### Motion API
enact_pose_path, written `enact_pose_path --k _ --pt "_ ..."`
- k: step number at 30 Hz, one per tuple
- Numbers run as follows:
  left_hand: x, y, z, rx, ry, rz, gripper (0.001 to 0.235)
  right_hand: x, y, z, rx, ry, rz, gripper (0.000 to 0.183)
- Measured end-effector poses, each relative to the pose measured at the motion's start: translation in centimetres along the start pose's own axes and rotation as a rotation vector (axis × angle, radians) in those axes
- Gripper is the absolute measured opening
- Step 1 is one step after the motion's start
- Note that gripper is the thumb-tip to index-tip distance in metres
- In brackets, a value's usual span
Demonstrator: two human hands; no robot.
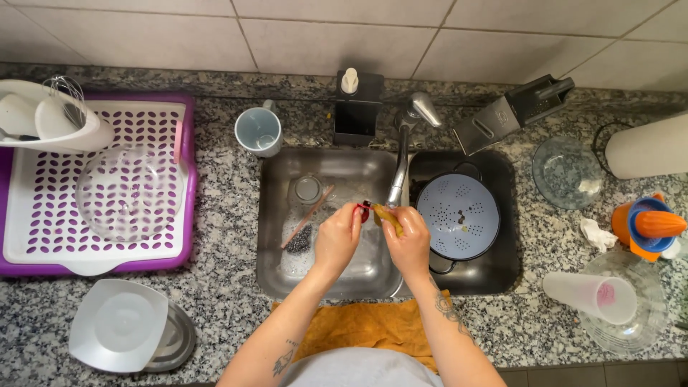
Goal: The person washes various kitchen items in a sink using a sponge and running water. They clean a glass bowl, a whisk, a pair of scissors, and a blue colander, placing the cleaned items into a purple dish rack on the counter.
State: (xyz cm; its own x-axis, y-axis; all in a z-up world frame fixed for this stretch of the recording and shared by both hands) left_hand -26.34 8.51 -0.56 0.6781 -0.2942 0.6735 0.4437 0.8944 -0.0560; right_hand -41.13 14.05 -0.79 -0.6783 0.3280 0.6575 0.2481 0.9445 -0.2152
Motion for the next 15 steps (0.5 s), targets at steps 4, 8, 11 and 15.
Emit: enact_pose_path --k 4,8,11,15 --pt "-0.9 0.4 0.0 -0.057 -0.1 -0.016 0.014 0.0 -0.1 -0.6 -0.034 0.023 -0.058 0.008" --pt "-0.8 0.4 0.6 -0.133 -0.269 0.054 0.01 0.7 -0.3 -2.3 -0.221 -0.155 -0.11 0.017" --pt "-1.1 0.6 1.0 -0.207 -0.385 0.092 0.008 0.6 0.5 -1.7 -0.421 -0.323 -0.106 0.026" --pt "-4.3 1.6 0.0 -0.394 -0.635 0.112 0.013 1.3 0.5 -2.7 -0.44 -0.244 -0.112 0.016"
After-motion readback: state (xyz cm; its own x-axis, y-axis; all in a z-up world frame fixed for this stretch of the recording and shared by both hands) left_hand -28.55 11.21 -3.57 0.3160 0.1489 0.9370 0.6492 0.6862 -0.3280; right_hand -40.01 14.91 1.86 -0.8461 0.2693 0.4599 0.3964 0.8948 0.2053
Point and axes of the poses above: each hand's wrist, its own y-axis away from the middle knuckle, its own x-axis out of the back of the hand, z = x × y, the point moved 6 cm from there along -y, towards the middle knuckle, and after that the axes turned 11 degrees about -z, right-handed, at the moved point
